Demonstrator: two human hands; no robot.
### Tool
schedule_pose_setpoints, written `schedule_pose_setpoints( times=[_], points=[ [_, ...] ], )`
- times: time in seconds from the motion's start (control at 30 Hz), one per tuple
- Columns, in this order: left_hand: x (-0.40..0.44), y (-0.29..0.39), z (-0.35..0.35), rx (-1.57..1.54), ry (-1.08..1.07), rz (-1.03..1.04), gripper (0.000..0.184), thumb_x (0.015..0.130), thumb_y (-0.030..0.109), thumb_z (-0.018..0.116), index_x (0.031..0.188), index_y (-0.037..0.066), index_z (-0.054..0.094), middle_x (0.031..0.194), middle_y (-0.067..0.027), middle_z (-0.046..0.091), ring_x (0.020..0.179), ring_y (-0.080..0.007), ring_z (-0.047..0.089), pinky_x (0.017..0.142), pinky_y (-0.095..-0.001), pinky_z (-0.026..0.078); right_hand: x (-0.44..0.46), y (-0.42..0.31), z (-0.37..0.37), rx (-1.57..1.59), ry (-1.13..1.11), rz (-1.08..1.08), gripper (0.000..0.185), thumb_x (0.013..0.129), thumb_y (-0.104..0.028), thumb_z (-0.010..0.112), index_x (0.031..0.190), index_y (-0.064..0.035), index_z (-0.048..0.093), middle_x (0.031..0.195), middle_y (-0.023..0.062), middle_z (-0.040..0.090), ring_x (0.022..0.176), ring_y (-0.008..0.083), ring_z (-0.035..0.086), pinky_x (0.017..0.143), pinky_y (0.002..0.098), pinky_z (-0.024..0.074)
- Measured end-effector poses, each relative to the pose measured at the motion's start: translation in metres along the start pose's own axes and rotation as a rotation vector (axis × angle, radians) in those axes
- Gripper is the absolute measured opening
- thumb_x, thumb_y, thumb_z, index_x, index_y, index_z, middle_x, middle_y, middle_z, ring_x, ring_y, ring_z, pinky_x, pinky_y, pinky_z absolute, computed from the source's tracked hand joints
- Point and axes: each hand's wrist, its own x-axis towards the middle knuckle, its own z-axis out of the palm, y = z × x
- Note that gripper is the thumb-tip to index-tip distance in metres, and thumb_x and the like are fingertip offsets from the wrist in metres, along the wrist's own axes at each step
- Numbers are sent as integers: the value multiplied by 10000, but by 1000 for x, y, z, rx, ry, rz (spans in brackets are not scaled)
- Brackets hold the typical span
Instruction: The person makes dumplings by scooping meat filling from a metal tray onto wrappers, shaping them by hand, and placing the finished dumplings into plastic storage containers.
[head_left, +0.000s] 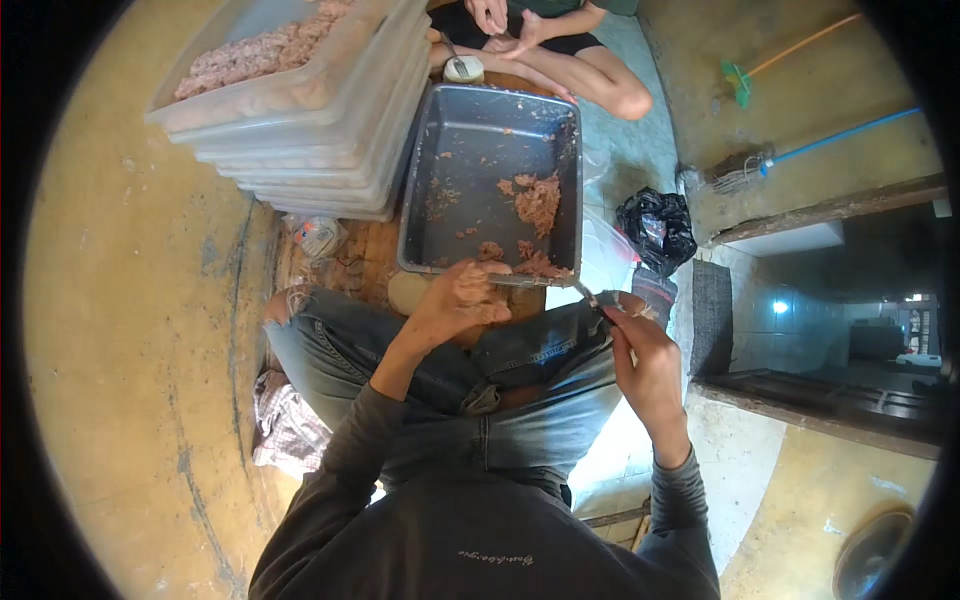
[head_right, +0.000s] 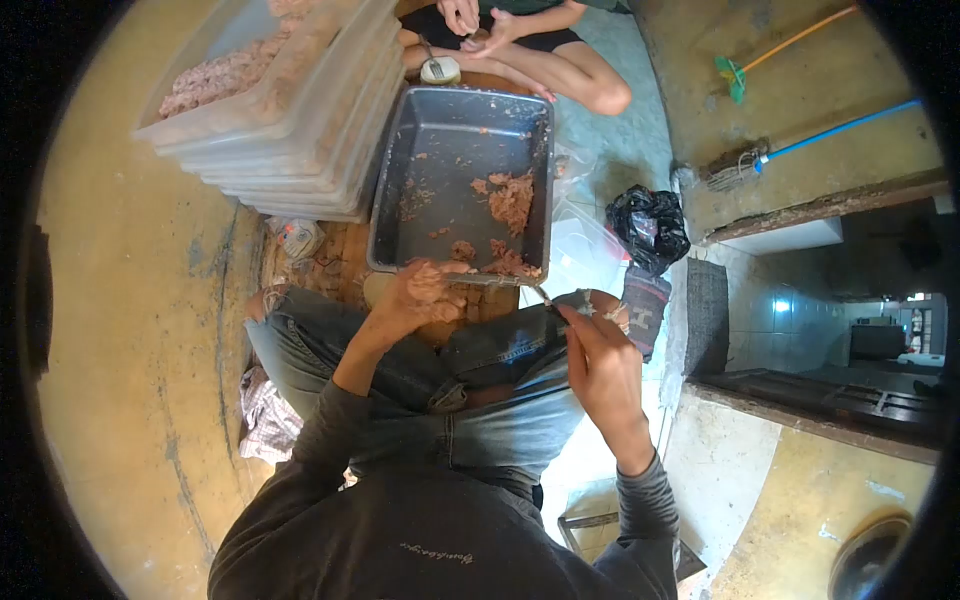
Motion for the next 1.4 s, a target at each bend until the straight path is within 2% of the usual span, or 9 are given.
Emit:
schedule_pose_setpoints(
  times=[0.1, 0.17, 0.43, 0.67, 0.77, 0.93, 1.17, 1.3, 1.4],
  points=[
    [-3, 8, 17, -23, -152, 142, 407, 857, -43, 754, 1240, 9, 627, 1070, -85, 716, 995, -145, 689, 794, -264, 586, -4, -27, -14, 294, 11, 123, 220, 878, -15, 717, 1097, -16, 741, 722, 122, 628, 620, 258, 625, 572, 388, 489],
    [-7, 28, 29, 66, -187, 203, 414, 834, -79, 752, 1218, 19, 633, 1041, -70, 711, 990, -126, 677, 809, -260, 570, -7, -35, -14, 387, -16, -78, 241, 864, -56, 768, 1102, -24, 742, 638, 96, 581, 518, 237, 560, 509, 368, 448],
    [-29, 65, 38, 687, -128, 384, 277, 686, 48, 876, 874, 21, 674, 835, -76, 702, 771, -92, 656, 665, -269, 501, 7, -57, -7, 323, -1, -133, 212, 868, -97, 775, 1065, -24, 744, 637, 83, 581, 495, 235, 558, 478, 363, 427],
    [-12, 30, 20, 719, 51, 389, 281, 696, 63, 877, 860, 23, 653, 802, -83, 699, 748, -86, 652, 641, -274, 492, 31, -55, -19, 180, -147, -142, 126, 884, -74, 741, 958, 27, 743, 754, 167, 702, 618, 323, 676, 566, 390, 512],
    [-15, 28, 22, 409, 68, 366, 275, 695, 64, 875, 821, 25, 634, 738, -59, 675, 700, -85, 629, 631, -274, 483, 21, -61, -8, 384, 98, -162, 135, 915, -148, 717, 933, -15, 724, 710, 147, 668, 600, 329, 658, 517, 410, 501],
    [-13, 31, 29, 716, 44, 367, 268, 714, 57, 868, 821, 29, 625, 694, -11, 627, 661, -76, 568, 635, -258, 472, 21, -60, 1, 276, -89, -75, 134, 890, -95, 740, 910, 37, 726, 780, 197, 702, 646, 352, 682, 579, 398, 529],
    [-18, 35, 30, 621, 81, 387, 298, 718, 77, 889, 786, 37, 601, 686, -1, 615, 648, -66, 543, 595, -258, 448, 15, -49, -4, 562, 35, 70, 87, 918, -33, 698, 917, 52, 715, 807, 206, 699, 625, 321, 682, 551, 358, 497],
    [-12, 32, 30, 560, 5, 365, 294, 738, 62, 882, 781, 39, 591, 707, 11, 630, 665, -43, 540, 599, -233, 446, 9, -54, 18, 596, -69, -6, 90, 926, -25, 688, 943, 63, 697, 826, 205, 706, 618, 294, 686, 561, 354, 491],
    [-19, 34, 23, 633, -26, 312, 265, 743, 42, 872, 798, 31, 613, 745, 3, 662, 702, -37, 572, 626, -221, 468, 1, -56, 6, 566, -57, -15, 107, 918, -55, 703, 929, 52, 702, 807, 210, 699, 636, 343, 680, 569, 385, 512]
  ],
)
